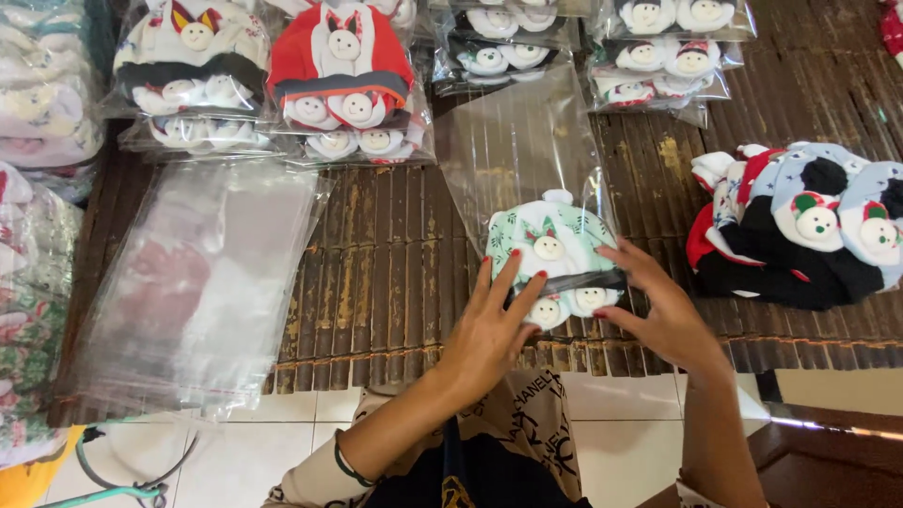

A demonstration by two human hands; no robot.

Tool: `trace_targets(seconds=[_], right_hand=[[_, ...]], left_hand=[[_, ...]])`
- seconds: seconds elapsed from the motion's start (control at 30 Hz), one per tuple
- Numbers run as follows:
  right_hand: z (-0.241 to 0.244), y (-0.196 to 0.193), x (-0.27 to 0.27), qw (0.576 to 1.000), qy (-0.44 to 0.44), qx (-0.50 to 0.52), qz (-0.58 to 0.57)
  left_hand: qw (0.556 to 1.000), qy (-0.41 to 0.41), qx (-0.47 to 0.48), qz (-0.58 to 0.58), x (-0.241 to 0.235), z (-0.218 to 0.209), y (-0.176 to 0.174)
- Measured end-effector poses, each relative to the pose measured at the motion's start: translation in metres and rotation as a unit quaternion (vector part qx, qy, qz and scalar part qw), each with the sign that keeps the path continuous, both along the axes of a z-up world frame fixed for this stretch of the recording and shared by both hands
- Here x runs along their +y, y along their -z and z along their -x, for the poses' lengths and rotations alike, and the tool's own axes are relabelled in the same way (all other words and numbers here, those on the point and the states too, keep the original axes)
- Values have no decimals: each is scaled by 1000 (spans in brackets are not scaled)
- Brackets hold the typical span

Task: Packaging baby hats and socks into plastic bags

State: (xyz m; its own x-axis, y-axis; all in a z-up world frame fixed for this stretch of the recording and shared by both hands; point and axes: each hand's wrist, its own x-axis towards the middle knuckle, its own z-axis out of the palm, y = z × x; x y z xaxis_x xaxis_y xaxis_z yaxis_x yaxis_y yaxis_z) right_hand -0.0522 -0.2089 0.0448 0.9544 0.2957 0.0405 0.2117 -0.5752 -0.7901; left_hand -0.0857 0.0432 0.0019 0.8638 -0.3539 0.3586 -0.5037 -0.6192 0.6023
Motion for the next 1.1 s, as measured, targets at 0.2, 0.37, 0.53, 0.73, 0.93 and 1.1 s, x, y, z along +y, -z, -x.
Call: trace_targets(seconds=[0.2, 0.37, 0.53, 0.73, 0.93, 1.1], right_hand=[[32, -4, 30, 998, 22, -52, -13], [51, -9, 42, 993, 57, 63, 82], [46, -15, 48, 995, 28, 52, 78], [39, 18, 50, 958, 109, -233, 126], [37, 1, 48, 996, 54, -65, 39], [32, 4, 54, 988, 94, -126, 2]], left_hand=[[993, -52, -83, 63, 17, 11, -17], [999, -34, 10, 4, 49, 31, -26], [998, -25, 48, -26, 46, 30, -12], [988, -101, -113, -1, 41, 13, 0], [999, -44, 6, 27, 34, 18, -20], [982, -114, -149, -27, 24, 8, 6]])
